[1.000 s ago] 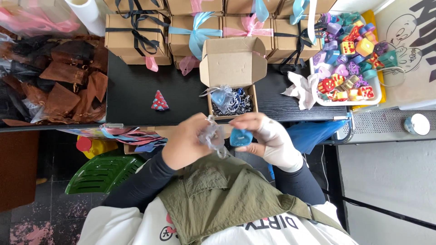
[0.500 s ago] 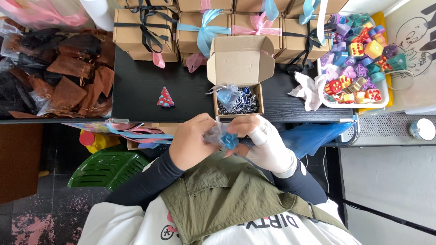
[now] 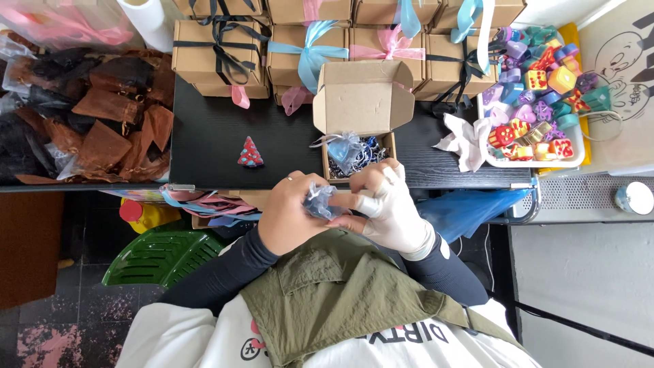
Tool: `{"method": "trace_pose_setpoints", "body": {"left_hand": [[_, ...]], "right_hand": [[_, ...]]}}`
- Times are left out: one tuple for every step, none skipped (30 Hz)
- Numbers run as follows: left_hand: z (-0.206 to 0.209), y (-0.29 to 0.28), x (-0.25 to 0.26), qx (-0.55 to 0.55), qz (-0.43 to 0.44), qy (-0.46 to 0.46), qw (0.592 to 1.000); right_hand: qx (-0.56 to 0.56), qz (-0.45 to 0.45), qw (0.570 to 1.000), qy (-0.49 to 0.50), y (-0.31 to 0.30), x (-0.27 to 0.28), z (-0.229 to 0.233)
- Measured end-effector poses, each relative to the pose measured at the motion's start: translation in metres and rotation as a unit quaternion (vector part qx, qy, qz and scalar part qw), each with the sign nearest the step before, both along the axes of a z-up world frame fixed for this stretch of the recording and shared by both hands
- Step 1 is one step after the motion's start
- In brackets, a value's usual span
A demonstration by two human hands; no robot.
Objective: The person is packing small decorative items and filler into a cardboard box and tying it with a ribbon.
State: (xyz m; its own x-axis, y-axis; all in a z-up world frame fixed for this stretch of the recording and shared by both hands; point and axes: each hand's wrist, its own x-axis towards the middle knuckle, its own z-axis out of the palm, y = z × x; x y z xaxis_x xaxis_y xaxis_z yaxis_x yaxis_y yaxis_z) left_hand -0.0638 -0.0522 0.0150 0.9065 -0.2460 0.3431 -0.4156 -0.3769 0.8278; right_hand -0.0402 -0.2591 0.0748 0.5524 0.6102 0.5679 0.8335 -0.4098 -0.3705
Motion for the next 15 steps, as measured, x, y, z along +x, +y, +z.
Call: {"method": "trace_pose_setpoints", "body": {"left_hand": [[0.001,-0.001,0.001,0.000,-0.002,0.000,1.000],[0.002,-0.001,0.002,0.004,0.001,-0.003,1.000],[0.002,-0.002,0.002,0.009,0.003,-0.004,1.000],[0.003,-0.002,0.003,0.008,0.002,-0.003,1.000],[0.005,-0.003,0.003,0.007,0.001,0.007,1.000],[0.006,-0.003,0.003,0.006,0.000,0.016,1.000],[0.009,-0.004,0.005,0.006,-0.001,0.016,1.000],[0.012,-0.005,0.006,0.005,-0.020,0.061,0.998],[0.015,-0.005,0.007,0.004,-0.038,0.105,0.994],[0.007,-0.005,0.008,0.003,-0.039,0.105,0.994],[0.000,-0.004,0.008,-0.026,-0.070,0.111,0.991],[-0.008,-0.004,0.008,-0.056,-0.100,0.116,0.987],[-0.013,-0.006,0.008,-0.057,-0.101,0.117,0.986],[-0.017,-0.009,0.007,-0.095,-0.128,0.128,0.979],[-0.022,-0.011,0.007,-0.131,-0.154,0.137,0.970]], "right_hand": [[0.000,-0.002,1.000,0.000,-0.003,0.001,-0.005],[0.001,0.011,1.000,0.014,-0.005,0.002,-0.010],[0.002,0.025,0.999,0.029,-0.008,0.002,-0.015],[0.002,0.023,0.999,0.030,-0.012,0.002,-0.021],[0.030,0.038,0.995,0.082,-0.016,0.002,-0.027],[0.059,0.052,0.988,0.134,-0.021,0.002,-0.033],[0.059,0.051,0.988,0.134,-0.024,0.001,-0.035],[0.085,0.056,0.977,0.187,-0.027,0.001,-0.037],[0.111,0.061,0.963,0.239,-0.030,0.001,-0.039],[0.111,0.060,0.963,0.239,-0.032,0.002,-0.037],[0.126,0.072,0.951,0.273,-0.034,0.002,-0.035],[0.140,0.083,0.938,0.306,-0.036,0.002,-0.033],[0.140,0.082,0.938,0.307,-0.039,0.002,-0.032],[0.143,0.094,0.929,0.329,-0.041,0.002,-0.031],[0.147,0.106,0.919,0.350,-0.043,0.002,-0.030]]}}
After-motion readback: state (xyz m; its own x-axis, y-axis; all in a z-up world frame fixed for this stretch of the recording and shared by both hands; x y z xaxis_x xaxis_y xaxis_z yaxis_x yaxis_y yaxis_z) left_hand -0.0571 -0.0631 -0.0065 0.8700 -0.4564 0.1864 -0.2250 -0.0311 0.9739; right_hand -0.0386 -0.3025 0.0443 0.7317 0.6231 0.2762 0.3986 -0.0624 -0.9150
